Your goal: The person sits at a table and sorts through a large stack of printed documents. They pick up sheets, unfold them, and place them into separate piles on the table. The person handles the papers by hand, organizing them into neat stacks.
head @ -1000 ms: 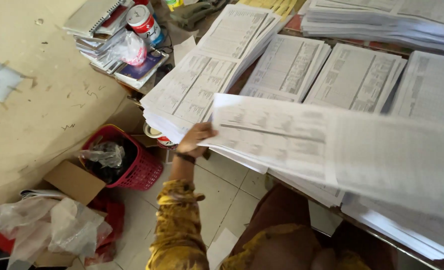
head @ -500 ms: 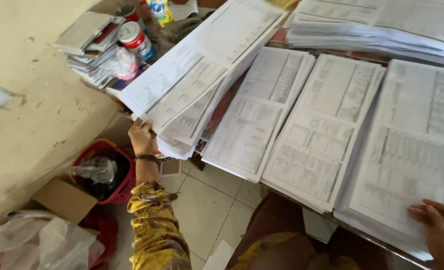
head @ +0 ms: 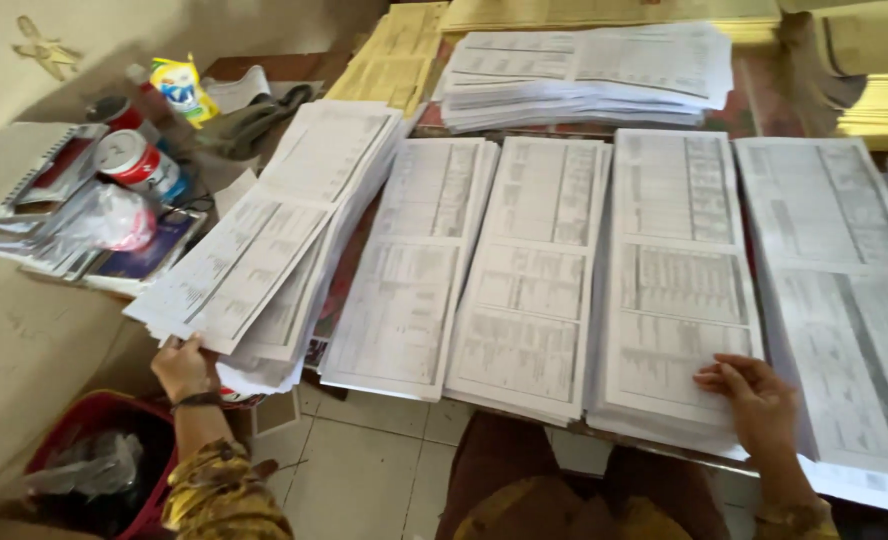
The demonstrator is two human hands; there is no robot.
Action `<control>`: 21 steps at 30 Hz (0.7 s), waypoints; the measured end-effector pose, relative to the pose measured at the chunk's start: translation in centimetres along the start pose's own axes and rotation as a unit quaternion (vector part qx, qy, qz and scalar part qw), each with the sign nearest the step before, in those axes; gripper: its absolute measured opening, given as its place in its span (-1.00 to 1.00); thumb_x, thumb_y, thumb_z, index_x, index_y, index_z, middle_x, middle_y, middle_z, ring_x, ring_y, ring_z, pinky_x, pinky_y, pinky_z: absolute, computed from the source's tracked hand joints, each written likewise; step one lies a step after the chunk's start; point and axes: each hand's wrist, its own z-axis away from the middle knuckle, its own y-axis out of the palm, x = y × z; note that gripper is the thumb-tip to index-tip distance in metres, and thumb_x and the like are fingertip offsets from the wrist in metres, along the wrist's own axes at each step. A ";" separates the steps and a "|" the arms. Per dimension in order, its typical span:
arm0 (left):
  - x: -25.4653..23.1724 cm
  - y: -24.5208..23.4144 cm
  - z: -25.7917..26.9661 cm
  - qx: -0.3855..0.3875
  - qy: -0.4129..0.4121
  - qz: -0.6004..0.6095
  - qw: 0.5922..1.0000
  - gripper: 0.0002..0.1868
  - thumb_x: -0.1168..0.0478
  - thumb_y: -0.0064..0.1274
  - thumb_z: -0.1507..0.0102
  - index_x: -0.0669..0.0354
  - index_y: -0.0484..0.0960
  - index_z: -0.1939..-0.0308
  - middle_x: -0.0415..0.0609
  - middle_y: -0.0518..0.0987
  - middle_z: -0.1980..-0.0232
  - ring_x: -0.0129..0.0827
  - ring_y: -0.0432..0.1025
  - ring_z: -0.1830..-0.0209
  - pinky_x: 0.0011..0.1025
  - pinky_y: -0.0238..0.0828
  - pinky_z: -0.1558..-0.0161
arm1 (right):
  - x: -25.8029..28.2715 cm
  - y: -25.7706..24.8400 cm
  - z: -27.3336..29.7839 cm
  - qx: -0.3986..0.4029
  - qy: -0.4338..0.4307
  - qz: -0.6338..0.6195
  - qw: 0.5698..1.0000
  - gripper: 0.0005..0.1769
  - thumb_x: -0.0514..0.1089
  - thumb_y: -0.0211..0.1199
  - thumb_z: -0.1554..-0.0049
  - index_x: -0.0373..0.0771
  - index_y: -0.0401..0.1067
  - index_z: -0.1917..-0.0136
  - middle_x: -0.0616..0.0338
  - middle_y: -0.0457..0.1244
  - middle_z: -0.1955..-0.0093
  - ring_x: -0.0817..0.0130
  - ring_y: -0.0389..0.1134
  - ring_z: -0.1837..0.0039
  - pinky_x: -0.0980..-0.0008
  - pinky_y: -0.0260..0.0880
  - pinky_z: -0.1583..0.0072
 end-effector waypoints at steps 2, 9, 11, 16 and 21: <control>-2.5 -0.1 1.9 -0.006 -0.017 -0.026 1.000 -0.82 0.41 0.07 -0.36 0.21 0.39 0.27 -0.16 0.39 0.27 -0.41 0.24 0.28 -0.32 0.21 0.27 | 0.1 -0.1 0.1 0.000 0.006 -0.003 1.000 -0.86 -0.42 0.14 -0.38 -0.58 0.44 -0.15 -0.29 0.38 0.07 -0.02 0.47 0.07 0.22 0.56 -0.08; -8.8 2.4 10.0 -0.124 0.132 -0.127 0.975 -0.49 0.61 0.07 -0.35 0.33 0.21 -0.28 0.37 0.28 -0.24 0.06 0.37 -0.13 -0.04 0.52 -0.10 | 3.6 0.8 1.6 0.004 0.024 0.036 0.999 -0.83 -0.40 0.12 -0.38 -0.53 0.46 -0.17 -0.24 0.41 0.07 0.04 0.49 0.09 0.24 0.57 -0.07; -12.9 4.8 15.2 -0.073 0.216 -0.052 0.972 -0.62 0.61 0.00 -0.42 0.40 0.26 -0.26 0.31 0.35 -0.21 -0.01 0.38 -0.10 -0.19 0.54 -0.10 | 3.6 1.0 1.4 0.000 0.026 0.038 0.999 -0.83 -0.41 0.11 -0.38 -0.55 0.46 -0.17 -0.25 0.41 0.08 0.03 0.49 0.09 0.24 0.57 -0.07; -27.5 8.2 29.9 0.233 0.258 0.271 0.897 -0.70 0.14 -0.13 -0.51 0.05 0.30 -0.31 0.01 0.45 -0.28 -0.24 0.43 -0.26 -0.22 0.58 -0.34 | 3.4 1.0 1.4 0.000 0.020 0.037 0.999 -0.83 -0.42 0.10 -0.36 -0.57 0.47 -0.15 -0.27 0.41 0.09 0.02 0.49 0.11 0.24 0.58 -0.04; -49.5 9.2 38.8 0.409 0.085 0.497 0.761 -0.53 -0.08 -0.19 -0.56 0.25 0.58 -0.18 0.24 0.58 -0.12 -0.06 0.62 0.03 -0.20 0.67 -0.06 | 1.0 0.2 0.9 0.016 -0.017 -0.002 1.000 -0.84 -0.44 0.07 -0.37 -0.56 0.45 -0.14 -0.31 0.39 0.08 0.00 0.49 0.12 0.21 0.57 0.00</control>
